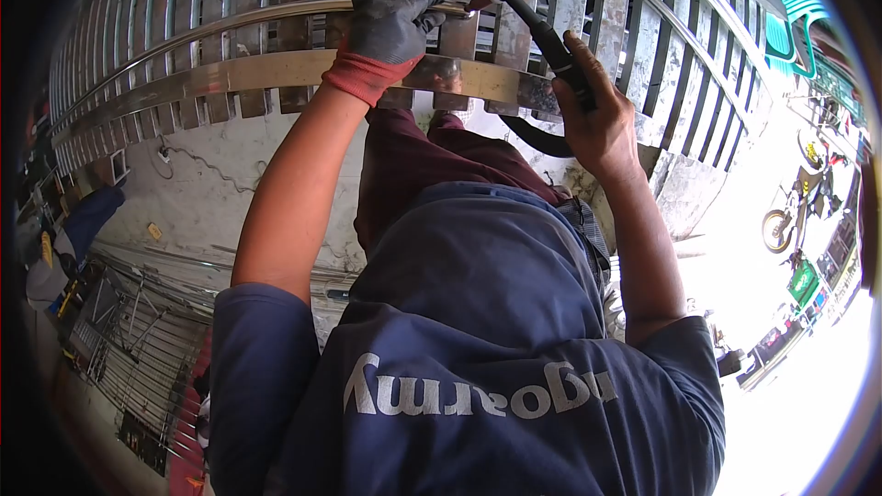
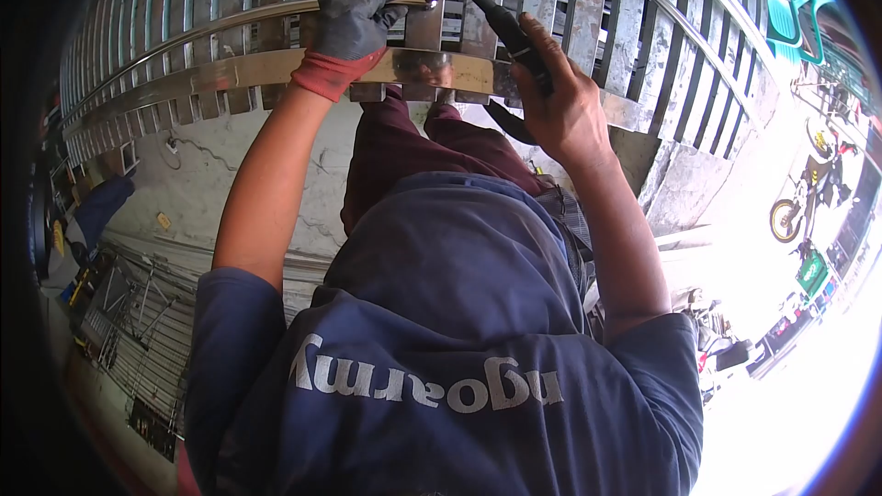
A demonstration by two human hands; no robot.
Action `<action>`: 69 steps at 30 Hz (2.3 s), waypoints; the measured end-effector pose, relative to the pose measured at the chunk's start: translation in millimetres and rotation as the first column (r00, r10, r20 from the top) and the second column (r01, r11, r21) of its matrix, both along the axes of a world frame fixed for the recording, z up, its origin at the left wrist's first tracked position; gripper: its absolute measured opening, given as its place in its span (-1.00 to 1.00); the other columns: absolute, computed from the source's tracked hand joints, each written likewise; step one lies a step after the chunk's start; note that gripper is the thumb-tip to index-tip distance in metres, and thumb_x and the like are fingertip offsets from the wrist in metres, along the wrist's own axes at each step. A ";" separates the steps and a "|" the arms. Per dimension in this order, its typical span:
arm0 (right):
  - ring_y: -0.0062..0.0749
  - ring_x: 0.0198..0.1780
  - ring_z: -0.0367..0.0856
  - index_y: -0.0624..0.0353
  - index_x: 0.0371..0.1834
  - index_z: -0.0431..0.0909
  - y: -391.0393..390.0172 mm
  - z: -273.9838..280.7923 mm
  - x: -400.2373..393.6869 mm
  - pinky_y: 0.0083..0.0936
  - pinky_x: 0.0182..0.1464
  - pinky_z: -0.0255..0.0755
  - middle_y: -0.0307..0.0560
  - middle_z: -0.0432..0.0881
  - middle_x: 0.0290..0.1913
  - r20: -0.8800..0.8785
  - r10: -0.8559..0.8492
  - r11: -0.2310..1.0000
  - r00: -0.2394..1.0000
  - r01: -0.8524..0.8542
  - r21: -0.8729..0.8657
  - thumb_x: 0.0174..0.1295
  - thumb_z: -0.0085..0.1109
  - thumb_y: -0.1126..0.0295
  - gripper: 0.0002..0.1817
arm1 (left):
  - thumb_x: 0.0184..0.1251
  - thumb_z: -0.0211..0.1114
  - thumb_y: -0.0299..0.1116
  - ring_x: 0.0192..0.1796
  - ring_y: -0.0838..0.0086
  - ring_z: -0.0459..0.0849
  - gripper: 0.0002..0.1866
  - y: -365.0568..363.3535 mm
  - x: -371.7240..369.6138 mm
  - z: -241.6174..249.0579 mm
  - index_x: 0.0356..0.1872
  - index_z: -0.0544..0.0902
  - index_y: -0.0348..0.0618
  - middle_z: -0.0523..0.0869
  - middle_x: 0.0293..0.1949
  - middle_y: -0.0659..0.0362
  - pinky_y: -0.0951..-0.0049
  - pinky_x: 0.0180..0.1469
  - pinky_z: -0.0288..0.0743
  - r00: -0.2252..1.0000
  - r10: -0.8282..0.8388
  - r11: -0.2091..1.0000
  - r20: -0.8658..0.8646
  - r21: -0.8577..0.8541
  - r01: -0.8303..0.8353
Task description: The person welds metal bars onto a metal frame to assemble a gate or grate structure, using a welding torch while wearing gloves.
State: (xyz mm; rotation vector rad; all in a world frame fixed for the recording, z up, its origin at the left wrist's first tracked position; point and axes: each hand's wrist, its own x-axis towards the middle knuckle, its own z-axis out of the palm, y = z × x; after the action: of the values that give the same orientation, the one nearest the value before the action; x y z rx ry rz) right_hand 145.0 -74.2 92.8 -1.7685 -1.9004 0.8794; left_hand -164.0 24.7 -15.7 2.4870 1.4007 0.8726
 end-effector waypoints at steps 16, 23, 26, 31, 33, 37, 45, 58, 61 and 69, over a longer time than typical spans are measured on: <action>0.34 -0.08 0.92 -0.16 0.86 0.17 -3.7 5.7 1.4 0.13 -0.05 0.77 0.36 0.88 -0.10 0.049 -0.083 0.992 0.995 0.087 -0.096 0.59 0.36 0.22 -0.15 | 0.16 0.67 -0.41 0.07 0.01 0.76 -0.49 2.7 0.7 4.4 0.20 0.86 0.07 0.83 0.02 0.05 0.01 0.20 0.63 0.997 0.055 0.996 -0.049 -0.065 -0.058; 0.35 0.02 0.91 -0.16 0.83 0.26 -5.2 1.2 2.4 0.12 0.03 0.78 0.37 0.87 0.04 0.012 -0.065 0.998 0.998 0.065 -0.003 0.59 0.36 0.23 -0.21 | 0.18 0.63 -0.48 0.02 0.03 0.79 -0.53 1.6 0.3 12.2 0.17 0.91 0.07 0.87 -0.06 0.09 0.07 0.18 0.64 0.993 -0.020 0.998 0.113 -0.054 0.026; 0.35 0.05 0.91 -0.19 0.82 0.27 -5.7 -1.0 3.0 0.12 0.05 0.78 0.36 0.87 0.07 0.014 -0.060 0.998 0.998 0.060 -0.006 0.59 0.36 0.23 -0.22 | 0.17 0.62 -0.49 0.03 0.06 0.80 -0.51 0.6 1.4 14.9 0.17 0.91 0.10 0.88 -0.06 0.08 0.08 0.21 0.65 0.993 -0.035 0.997 0.113 -0.066 0.043; 0.31 0.06 0.92 -0.20 0.82 0.28 -4.2 2.3 1.9 0.11 0.07 0.79 0.33 0.87 0.08 0.016 -0.075 0.995 0.997 0.076 -0.067 0.59 0.37 0.23 -0.23 | 0.19 0.59 -0.48 0.06 0.09 0.81 -0.53 2.1 1.0 9.0 0.17 0.92 0.12 0.89 -0.04 0.07 0.09 0.26 0.65 0.989 -0.036 0.996 0.143 -0.081 0.048; 0.29 0.05 0.92 -0.21 0.82 0.28 -5.1 1.1 2.3 0.10 0.06 0.79 0.32 0.88 0.07 0.021 -0.070 0.996 0.997 0.071 -0.049 0.59 0.36 0.23 -0.23 | 0.22 0.57 -0.45 0.07 0.09 0.82 -0.56 1.4 2.3 11.9 0.16 0.92 0.12 0.89 -0.03 0.07 0.09 0.27 0.65 0.994 -0.022 0.999 0.104 -0.030 0.025; 0.28 0.05 0.92 -0.22 0.81 0.30 -5.1 3.5 0.2 0.09 0.07 0.79 0.31 0.88 0.07 0.028 -0.084 0.994 0.996 0.086 -0.061 0.59 0.36 0.23 -0.24 | 0.25 0.55 -0.43 0.07 0.09 0.83 -0.59 3.4 2.2 11.8 0.14 0.93 0.11 0.89 -0.04 0.08 0.08 0.28 0.65 0.994 -0.038 0.999 0.104 0.022 0.036; 0.32 0.06 0.91 -0.23 0.80 0.33 -4.1 5.4 0.1 0.12 0.04 0.77 0.33 0.88 0.05 0.014 -0.076 0.996 0.997 0.076 -0.048 0.58 0.37 0.26 -0.25 | 0.17 0.57 -0.46 -0.05 0.10 0.83 -0.65 9.3 3.5 -0.5 0.01 0.95 0.06 0.88 -0.15 0.10 0.07 0.14 0.68 0.987 -0.035 0.999 0.156 0.027 0.031; 0.30 0.11 0.90 -0.21 0.78 0.37 -2.9 4.4 -0.3 0.09 0.07 0.79 0.31 0.88 0.09 0.024 -0.045 0.999 0.999 0.046 -0.029 0.58 0.37 0.26 -0.27 | 0.11 0.58 -0.50 -0.10 0.11 0.83 -0.65 10.2 2.0 0.0 -0.04 0.97 0.04 0.88 -0.19 0.10 0.09 0.09 0.70 0.989 -0.054 0.994 0.138 0.104 0.040; 0.29 0.11 0.91 -0.18 0.77 0.39 -1.7 -5.8 4.2 0.08 0.06 0.79 0.32 0.88 0.10 0.026 0.023 0.995 0.999 -0.026 0.092 0.59 0.37 0.27 -0.29 | 0.11 0.59 -0.50 -0.08 0.11 0.83 -0.65 6.8 -0.1 -9.2 -0.03 0.97 0.03 0.89 -0.18 0.08 0.10 0.11 0.70 0.965 -0.020 0.998 0.263 -0.057 0.036; 0.30 0.01 0.92 -0.18 0.82 0.29 -6.8 4.7 1.3 0.06 0.01 0.78 0.34 0.88 0.02 0.040 -0.103 0.993 0.994 0.105 -0.055 0.58 0.38 0.23 -0.22 | 0.19 0.60 -0.44 0.03 0.01 0.79 -0.57 3.9 2.5 10.1 0.13 0.92 0.08 0.85 -0.09 0.05 0.04 0.20 0.64 0.998 -0.013 1.000 0.067 -0.016 0.014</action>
State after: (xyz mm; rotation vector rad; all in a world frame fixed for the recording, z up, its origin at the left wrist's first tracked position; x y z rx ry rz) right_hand 146.4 -81.0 97.5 -1.9116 -1.8040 0.8765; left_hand -161.6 28.6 -5.6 2.4289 1.3632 0.9292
